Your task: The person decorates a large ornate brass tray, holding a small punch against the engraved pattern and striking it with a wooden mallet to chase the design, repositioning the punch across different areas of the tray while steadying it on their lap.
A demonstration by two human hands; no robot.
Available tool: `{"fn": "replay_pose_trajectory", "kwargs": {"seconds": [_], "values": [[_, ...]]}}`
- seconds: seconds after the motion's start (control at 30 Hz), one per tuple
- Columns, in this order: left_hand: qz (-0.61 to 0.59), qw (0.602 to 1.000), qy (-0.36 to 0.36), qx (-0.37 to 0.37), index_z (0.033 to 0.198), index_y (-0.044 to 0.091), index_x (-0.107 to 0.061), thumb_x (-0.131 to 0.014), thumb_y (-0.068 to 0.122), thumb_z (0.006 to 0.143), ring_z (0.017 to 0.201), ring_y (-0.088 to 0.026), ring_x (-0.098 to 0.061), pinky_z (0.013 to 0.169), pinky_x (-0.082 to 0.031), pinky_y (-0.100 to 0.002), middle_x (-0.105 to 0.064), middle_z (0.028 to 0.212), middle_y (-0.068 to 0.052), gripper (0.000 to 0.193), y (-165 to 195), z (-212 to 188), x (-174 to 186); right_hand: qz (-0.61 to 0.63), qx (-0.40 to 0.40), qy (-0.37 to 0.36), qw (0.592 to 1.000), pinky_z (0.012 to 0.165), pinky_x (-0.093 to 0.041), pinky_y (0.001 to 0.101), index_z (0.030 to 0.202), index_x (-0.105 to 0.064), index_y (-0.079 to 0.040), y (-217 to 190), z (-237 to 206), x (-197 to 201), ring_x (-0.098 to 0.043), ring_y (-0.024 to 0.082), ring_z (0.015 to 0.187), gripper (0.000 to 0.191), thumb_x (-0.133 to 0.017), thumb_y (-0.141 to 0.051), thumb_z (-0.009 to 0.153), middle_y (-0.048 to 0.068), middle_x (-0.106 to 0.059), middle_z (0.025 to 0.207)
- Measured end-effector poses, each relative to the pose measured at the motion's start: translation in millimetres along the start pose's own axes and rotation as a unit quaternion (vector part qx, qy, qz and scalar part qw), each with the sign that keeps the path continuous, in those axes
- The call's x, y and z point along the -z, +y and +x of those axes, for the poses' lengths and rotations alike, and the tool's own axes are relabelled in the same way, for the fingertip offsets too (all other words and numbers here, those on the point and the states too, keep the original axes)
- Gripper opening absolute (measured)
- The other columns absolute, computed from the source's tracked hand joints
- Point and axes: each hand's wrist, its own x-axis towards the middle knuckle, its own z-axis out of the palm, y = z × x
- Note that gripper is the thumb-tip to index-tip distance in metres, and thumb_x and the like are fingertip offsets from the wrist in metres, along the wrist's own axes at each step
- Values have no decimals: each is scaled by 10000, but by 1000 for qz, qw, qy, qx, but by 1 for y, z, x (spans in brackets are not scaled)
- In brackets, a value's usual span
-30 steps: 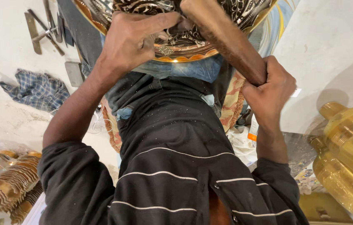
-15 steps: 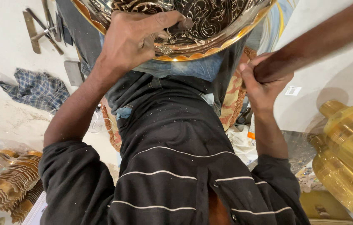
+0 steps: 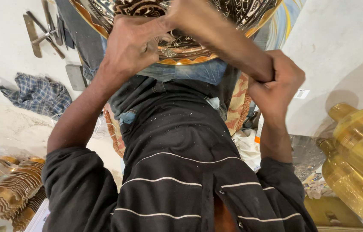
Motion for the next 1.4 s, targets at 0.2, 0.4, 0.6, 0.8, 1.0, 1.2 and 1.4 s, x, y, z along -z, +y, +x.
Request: {"fn": "replay_pose_trajectory", "kwargs": {"seconds": [0.2, 0.4, 0.6, 0.8, 1.0, 1.2, 1.4], "values": [[18, 1000, 13, 2, 1386, 148, -684, -603, -192, 850, 916, -230, -801, 642, -615, -320, -794, 1016, -100, 639, 4, 2, -4, -113, -25, -64, 991, 683, -461, 292, 919, -641, -4, -21, 9, 11, -537, 129, 734, 223, -743, 8, 722, 118, -595, 767], [-20, 998, 38, -37, 1412, 143, -621, -585, -207, 865, 982, -222, -790, 839, -656, -329, -782, 1120, -117, 650, 6, 1, 0, 163, -114, -17, 980, 705, -455, 264, 950, -593, 7, -27, 14, 10, -508, 67, 741, 139, -684, -3, 845, 98, -590, 786], [-1, 999, 36, -29, 1366, 159, -656, -595, -177, 792, 953, -251, -790, 767, -638, -366, -774, 1076, -95, 668, 7, 1, 0, 87, -20, 20, 996, 660, -444, 268, 968, -591, 14, -22, 17, -3, -494, 75, 729, 260, -838, -45, 911, 45, -600, 833], [13, 1000, 18, -12, 1352, 159, -656, -624, -141, 844, 866, -233, -784, 662, -604, -350, -797, 1019, -59, 590, 5, 6, -2, -56, -17, -56, 997, 628, -428, 264, 908, -599, 15, -19, 16, 2, -480, 78, 648, 206, -748, -38, 775, 28, -531, 725], [17, 999, 45, -16, 1399, 189, -663, -638, -110, 834, 832, -269, -755, 699, -600, -396, -755, 947, -88, 639, 10, 4, -1, -31, -26, -73, 997, 682, -442, 284, 960, -592, 8, -24, 19, -7, -485, 99, 698, 236, -737, 15, 774, 45, -551, 773], [-9, 998, 48, -35, 1402, 177, -629, -631, -108, 801, 881, -284, -747, 747, -591, -387, -749, 1006, -102, 665, 16, 8, 5, 47, -5, -46, 998, 711, -478, 266, 1003, -596, 26, -19, 25, -11, -499, 81, 796, 188, -756, 34, 906, 73, -627, 823], [-31, 998, 47, -39, 1392, 203, -648, -638, -99, 853, 877, -293, -744, 754, -585, -413, -763, 1008, -94, 618, 17, 9, 8, 191, -65, 13, 979, 720, -528, 273, 942, -597, 1, -28, 26, -13, -625, 94, 748, 210, -763, -11, 814, 116, -646, 829]]}}
